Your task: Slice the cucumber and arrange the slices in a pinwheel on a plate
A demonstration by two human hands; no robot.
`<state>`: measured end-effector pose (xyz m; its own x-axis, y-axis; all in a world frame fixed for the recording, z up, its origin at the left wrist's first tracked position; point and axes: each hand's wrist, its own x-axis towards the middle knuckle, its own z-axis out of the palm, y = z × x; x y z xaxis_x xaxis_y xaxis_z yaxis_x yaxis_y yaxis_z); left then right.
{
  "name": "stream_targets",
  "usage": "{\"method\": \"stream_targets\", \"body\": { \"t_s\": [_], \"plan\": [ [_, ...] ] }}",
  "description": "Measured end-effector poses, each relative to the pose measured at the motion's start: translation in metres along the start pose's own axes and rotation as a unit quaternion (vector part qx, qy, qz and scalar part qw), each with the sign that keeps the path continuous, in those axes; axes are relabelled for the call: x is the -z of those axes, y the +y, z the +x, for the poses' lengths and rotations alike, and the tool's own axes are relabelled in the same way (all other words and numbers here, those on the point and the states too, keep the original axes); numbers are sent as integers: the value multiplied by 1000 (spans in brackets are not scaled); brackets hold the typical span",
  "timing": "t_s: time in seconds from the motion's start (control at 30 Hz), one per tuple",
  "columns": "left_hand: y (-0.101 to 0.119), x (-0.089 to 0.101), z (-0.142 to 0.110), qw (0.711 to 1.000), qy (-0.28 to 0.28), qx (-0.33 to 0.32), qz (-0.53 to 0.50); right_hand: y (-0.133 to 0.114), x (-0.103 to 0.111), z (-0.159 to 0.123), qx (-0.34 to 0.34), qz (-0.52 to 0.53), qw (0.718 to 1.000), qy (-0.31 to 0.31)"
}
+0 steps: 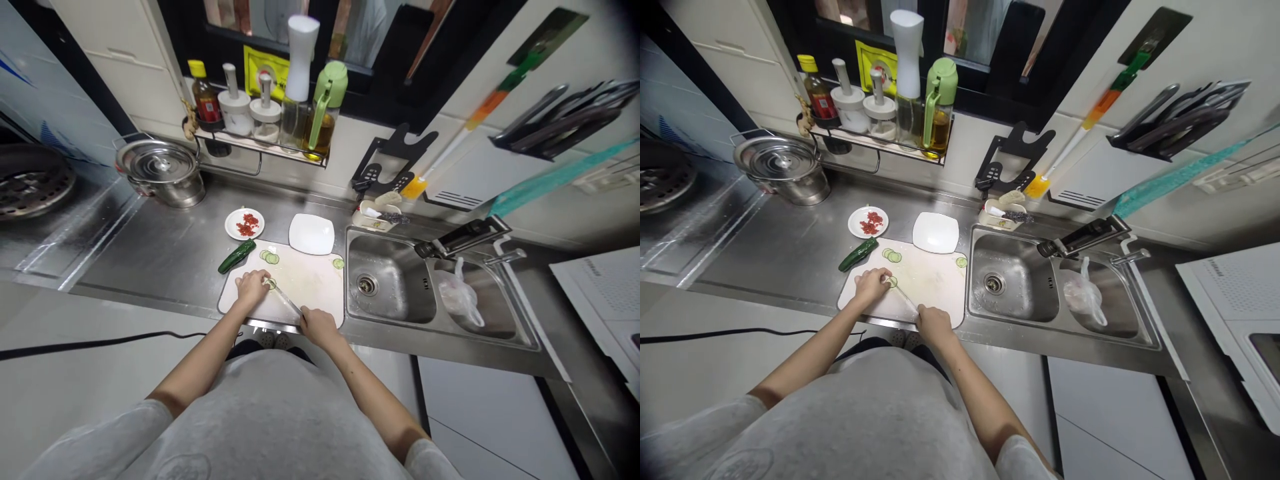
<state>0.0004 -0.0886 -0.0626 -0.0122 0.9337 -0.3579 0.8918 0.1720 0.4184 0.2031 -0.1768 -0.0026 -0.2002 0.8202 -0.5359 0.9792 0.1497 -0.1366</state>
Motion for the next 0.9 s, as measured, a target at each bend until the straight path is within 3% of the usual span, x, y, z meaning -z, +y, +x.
{"method": "stream_targets", "body": {
  "t_s": [0.3,0.57,0.73,0.9],
  "plan": [
    [8,-2,-1,1000,17,5,17,37,-30,-19,-85,100,988,77],
    [13,-10,-13,999,37,-6,-19,38,-34,-16,-99,119,984,89],
    [-5,0,-25,996,55,9,-69,37,-32,-13,-83,123,985,93],
    [-37,16,-26,991,84,70,-76,31,-28,-11,-75,112,987,91]
  ]
}}
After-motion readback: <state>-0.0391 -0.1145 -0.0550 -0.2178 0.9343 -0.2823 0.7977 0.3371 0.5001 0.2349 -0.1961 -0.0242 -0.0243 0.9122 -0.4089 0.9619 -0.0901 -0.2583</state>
